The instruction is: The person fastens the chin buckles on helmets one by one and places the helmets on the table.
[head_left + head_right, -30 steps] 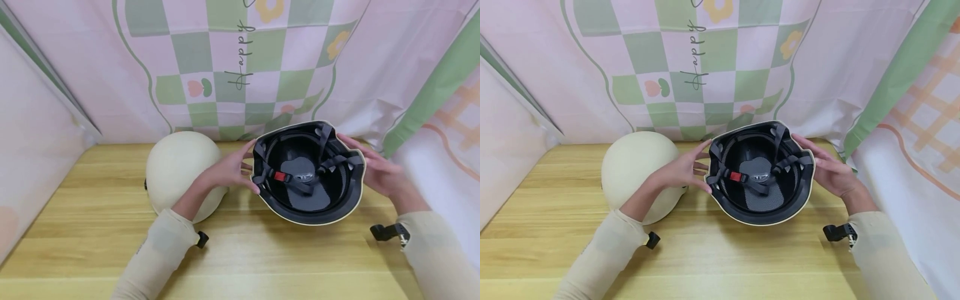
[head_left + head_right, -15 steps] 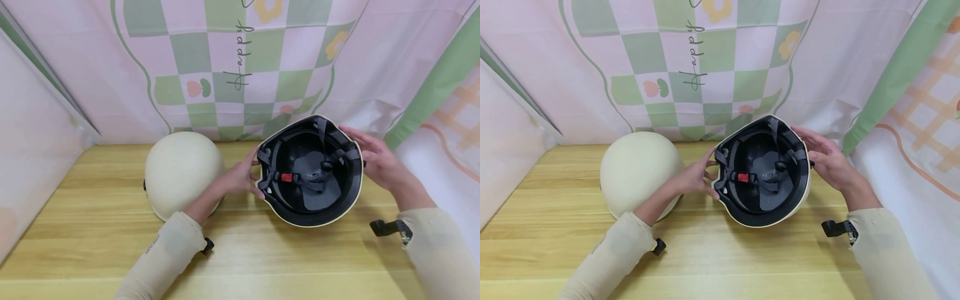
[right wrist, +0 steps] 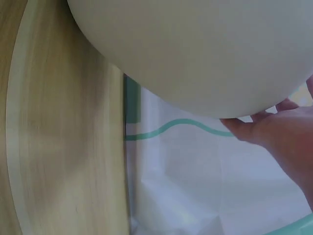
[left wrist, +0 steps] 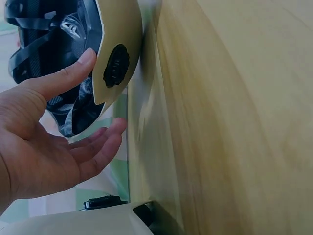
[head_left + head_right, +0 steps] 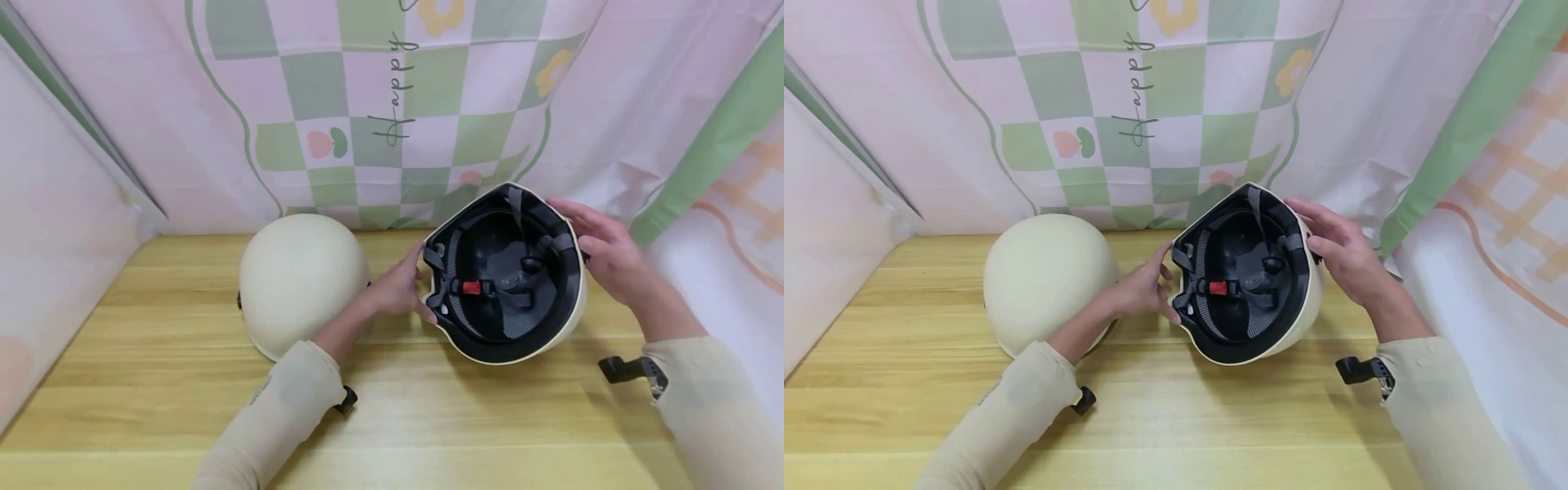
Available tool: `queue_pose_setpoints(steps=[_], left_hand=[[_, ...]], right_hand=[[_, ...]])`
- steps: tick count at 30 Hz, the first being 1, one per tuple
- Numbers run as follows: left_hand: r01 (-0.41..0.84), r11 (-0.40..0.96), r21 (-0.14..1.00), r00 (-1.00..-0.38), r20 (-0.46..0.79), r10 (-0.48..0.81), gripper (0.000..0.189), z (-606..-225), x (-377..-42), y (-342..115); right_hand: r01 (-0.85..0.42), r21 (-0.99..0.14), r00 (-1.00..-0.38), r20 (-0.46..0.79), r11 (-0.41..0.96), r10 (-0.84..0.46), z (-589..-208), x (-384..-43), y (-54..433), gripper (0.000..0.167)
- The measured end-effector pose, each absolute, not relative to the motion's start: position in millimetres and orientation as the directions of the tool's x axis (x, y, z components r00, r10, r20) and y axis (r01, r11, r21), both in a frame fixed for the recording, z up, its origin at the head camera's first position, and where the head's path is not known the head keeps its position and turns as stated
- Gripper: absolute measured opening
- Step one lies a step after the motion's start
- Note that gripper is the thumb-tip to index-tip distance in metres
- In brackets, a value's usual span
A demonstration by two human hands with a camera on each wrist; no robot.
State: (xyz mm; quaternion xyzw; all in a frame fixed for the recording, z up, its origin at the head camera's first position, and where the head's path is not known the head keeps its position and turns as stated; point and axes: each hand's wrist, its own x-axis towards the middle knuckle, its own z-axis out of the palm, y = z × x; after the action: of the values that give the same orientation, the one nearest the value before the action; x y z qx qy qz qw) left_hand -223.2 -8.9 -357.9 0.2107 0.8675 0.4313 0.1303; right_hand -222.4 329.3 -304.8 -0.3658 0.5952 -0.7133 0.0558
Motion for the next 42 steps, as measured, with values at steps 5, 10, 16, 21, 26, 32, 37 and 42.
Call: queue_pose_setpoints(steps=[5,10,16,21,26,32,37,42], left_hand=[[0.228,0.574,0.786,-0.886,-0.077,0.457,0.136,-361,-224,-6],[0.174,0.615,0.769,-0.885,-0.152,0.441,0.136,-365,-225,-4],[0.15,0.628,0.764,-0.884,-0.181,0.432,0.136,-371,-229,-2],[0.167,0.65,0.741,-0.883,-0.18,0.433,0.136,-374,-231,-2],[0.213,0.684,0.698,-0.867,-0.188,0.462,0.134,-371,-233,-5],[0.331,0.728,0.601,-0.891,-0.057,0.451,0.092,-347,-233,-8],[0.441,0.54,0.717,-0.87,0.193,0.454,0.047,-320,-226,-5],[0.451,0.275,0.849,-0.841,0.302,0.449,0.037,-298,-214,8]], right_hand=[[-0.344,-0.84,-0.621,0.539,-0.419,-0.57,-309,-227,331,0.055],[-0.38,-0.817,-0.598,0.574,-0.433,-0.559,-314,-231,329,0.059],[-0.432,-0.829,-0.632,0.56,-0.355,-0.536,-310,-230,320,0.057],[-0.452,-0.853,-0.686,0.52,-0.261,-0.509,-306,-227,312,0.055],[-0.488,-0.848,-0.713,0.524,-0.208,-0.466,-303,-227,306,0.052],[-0.471,-0.863,-0.752,0.5,-0.18,-0.43,-302,-226,303,0.053],[-0.447,-0.878,-0.779,0.475,-0.169,-0.41,-303,-224,303,0.055],[-0.46,-0.872,-0.759,0.485,-0.17,-0.435,-302,-225,303,0.058]])
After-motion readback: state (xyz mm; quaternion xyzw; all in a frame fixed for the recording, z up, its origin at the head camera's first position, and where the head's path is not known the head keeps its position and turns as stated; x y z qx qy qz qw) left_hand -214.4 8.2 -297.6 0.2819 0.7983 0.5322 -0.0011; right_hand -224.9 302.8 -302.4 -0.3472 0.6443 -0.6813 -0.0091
